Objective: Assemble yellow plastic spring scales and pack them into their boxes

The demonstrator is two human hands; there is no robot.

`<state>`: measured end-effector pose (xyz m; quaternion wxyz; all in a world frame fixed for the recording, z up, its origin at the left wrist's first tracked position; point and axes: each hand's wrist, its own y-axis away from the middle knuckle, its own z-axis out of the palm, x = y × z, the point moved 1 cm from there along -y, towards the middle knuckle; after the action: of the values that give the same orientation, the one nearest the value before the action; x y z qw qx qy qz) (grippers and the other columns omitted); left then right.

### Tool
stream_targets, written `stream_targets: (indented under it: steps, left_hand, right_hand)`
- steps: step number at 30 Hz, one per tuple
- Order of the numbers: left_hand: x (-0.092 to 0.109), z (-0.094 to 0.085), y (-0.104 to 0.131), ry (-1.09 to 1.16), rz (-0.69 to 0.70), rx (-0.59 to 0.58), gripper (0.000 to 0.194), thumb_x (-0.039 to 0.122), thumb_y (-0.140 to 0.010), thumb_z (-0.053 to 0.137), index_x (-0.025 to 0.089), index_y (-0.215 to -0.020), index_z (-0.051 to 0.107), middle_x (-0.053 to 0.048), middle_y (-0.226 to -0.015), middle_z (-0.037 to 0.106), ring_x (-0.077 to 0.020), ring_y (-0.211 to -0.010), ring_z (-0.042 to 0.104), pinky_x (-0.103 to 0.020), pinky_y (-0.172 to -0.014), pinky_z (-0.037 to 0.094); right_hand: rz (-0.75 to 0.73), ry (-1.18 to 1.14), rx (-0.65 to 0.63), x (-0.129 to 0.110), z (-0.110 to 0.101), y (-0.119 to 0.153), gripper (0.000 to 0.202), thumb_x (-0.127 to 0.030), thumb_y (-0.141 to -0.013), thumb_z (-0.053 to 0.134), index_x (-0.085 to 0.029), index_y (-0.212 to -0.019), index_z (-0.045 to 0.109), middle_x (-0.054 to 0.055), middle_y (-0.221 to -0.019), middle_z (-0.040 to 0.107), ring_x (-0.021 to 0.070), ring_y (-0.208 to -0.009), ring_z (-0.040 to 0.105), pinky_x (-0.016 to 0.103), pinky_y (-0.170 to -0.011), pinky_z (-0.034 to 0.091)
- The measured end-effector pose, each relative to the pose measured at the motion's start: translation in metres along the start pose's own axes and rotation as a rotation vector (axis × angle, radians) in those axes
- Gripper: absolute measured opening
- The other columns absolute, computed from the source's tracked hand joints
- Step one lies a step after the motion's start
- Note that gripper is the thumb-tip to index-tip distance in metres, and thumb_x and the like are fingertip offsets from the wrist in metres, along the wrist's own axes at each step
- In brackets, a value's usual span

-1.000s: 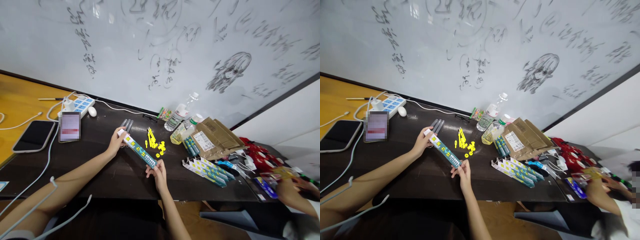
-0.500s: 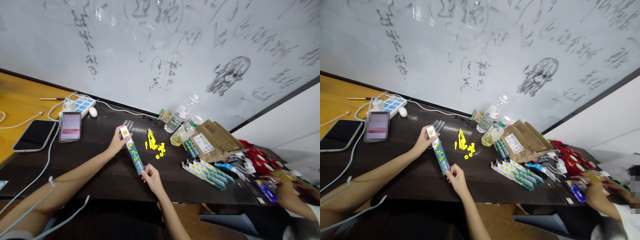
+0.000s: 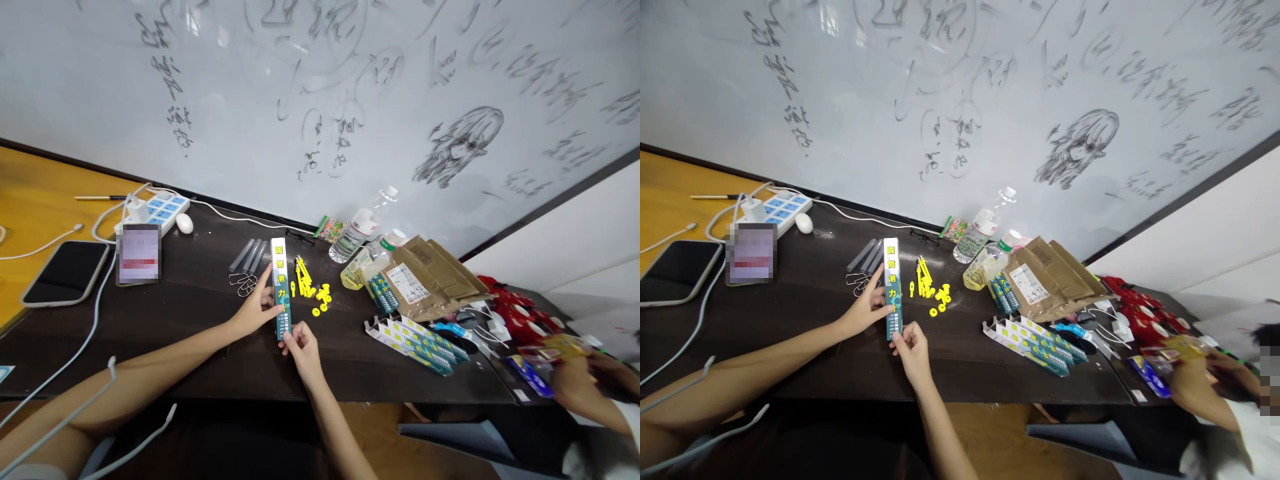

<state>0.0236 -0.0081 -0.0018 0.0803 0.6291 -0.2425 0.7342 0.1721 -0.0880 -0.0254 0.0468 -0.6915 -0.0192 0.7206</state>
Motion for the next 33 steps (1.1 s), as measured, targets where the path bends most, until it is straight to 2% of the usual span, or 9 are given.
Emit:
stream_targets:
  steps: [7,11,15,18,21,24,26,30,33]
  left_hand:
    - [0.004,0.0,0.0,-0.005,-0.038,-0.055,0.095,0.026,-0.078,0.064,0.032,-0.148,0.0,-0.004,-0.105,0.061,-0.0106,-0.074,0.06,-0.023,-0.066,0.05]
    - [0.003,-0.007,-0.003,0.013,-0.102,-0.055,0.07,0.038,-0.087,0.049,0.029,-0.147,0.014,-0.009,-0.111,0.06,-0.0158,-0.082,0.063,-0.024,-0.06,0.052]
    - [-0.004,-0.019,-0.008,-0.263,-0.051,-0.012,0.039,0.039,-0.086,0.047,0.019,-0.119,0.053,-0.005,-0.088,0.064,-0.0131,-0.065,0.06,-0.021,-0.05,0.045]
    - [-0.007,-0.023,-0.01,-0.437,-0.014,-0.078,0.029,0.036,-0.088,0.045,0.017,-0.101,0.061,-0.001,-0.073,0.063,-0.0098,-0.052,0.056,-0.023,-0.057,0.046]
    - [-0.006,-0.022,-0.008,-0.542,-0.009,-0.121,0.03,0.037,-0.089,0.041,0.019,-0.099,0.063,0.0,-0.071,0.064,-0.0109,-0.052,0.057,-0.023,-0.058,0.045]
    - [-0.005,-0.02,-0.006,-0.641,0.013,-0.162,0.029,0.037,-0.088,0.042,0.021,-0.097,0.065,0.0,-0.071,0.066,-0.0129,-0.059,0.059,-0.023,-0.06,0.043]
    - [-0.004,-0.018,-0.006,-0.678,0.033,-0.183,0.029,0.036,-0.088,0.042,0.022,-0.096,0.066,0.0,-0.072,0.067,-0.0139,-0.063,0.059,-0.023,-0.062,0.041]
    - [-0.006,-0.018,-0.006,-0.717,0.041,-0.21,0.031,0.036,-0.088,0.04,0.023,-0.095,0.067,0.0,-0.074,0.068,-0.0149,-0.066,0.059,-0.024,-0.065,0.04]
    - [-0.006,-0.018,-0.007,-0.729,0.044,-0.208,0.03,0.036,-0.088,0.041,0.023,-0.093,0.067,-0.001,-0.079,0.069,-0.0159,-0.071,0.06,-0.025,-0.068,0.041]
  right_hand:
    - [0.039,-0.09,0.018,-0.001,0.002,0.001,0.034,-0.038,-0.078,0.066,-0.023,-0.092,0.04,-0.005,-0.068,0.06,0.0095,-0.056,0.06,0.022,-0.052,0.052]
    - [0.07,-0.152,0.067,-0.005,-0.001,0.002,0.04,-0.038,-0.079,0.067,-0.023,-0.104,0.039,-0.003,-0.075,0.065,0.0094,-0.056,0.061,0.024,-0.057,0.055]
    - [0.077,-0.192,0.114,-0.007,-0.003,0.003,0.042,-0.038,-0.077,0.069,-0.023,-0.104,0.041,-0.002,-0.078,0.065,0.0112,-0.062,0.064,0.025,-0.058,0.057]
    - [0.07,-0.2,0.106,-0.006,-0.006,0.007,0.041,-0.037,-0.075,0.07,-0.023,-0.103,0.043,-0.002,-0.077,0.064,0.0136,-0.068,0.065,0.026,-0.057,0.058]
    - [0.064,-0.212,0.099,-0.01,-0.017,0.013,0.039,-0.035,-0.076,0.069,-0.023,-0.103,0.044,-0.001,-0.08,0.064,0.0143,-0.068,0.065,0.028,-0.056,0.059]
    - [-0.005,-0.247,0.187,-0.023,-0.047,0.02,0.038,-0.034,-0.076,0.069,-0.025,-0.103,0.044,0.0,-0.084,0.064,0.0161,-0.074,0.066,0.031,-0.06,0.059]
    - [-0.101,-0.25,0.339,-0.036,-0.078,0.023,0.039,-0.035,-0.074,0.07,-0.026,-0.101,0.044,-0.001,-0.084,0.064,0.0162,-0.076,0.067,0.032,-0.063,0.058]
    - [-0.234,-0.186,0.684,-0.06,-0.161,0.021,0.045,-0.038,-0.068,0.073,-0.027,-0.101,0.044,-0.005,-0.078,0.063,0.0116,-0.062,0.065,0.032,-0.066,0.057]
    - [-0.187,-0.115,0.807,-0.067,-0.222,0.009,0.047,-0.039,-0.061,0.076,-0.025,-0.094,0.045,-0.008,-0.069,0.059,0.0084,-0.053,0.059,0.031,-0.064,0.057]
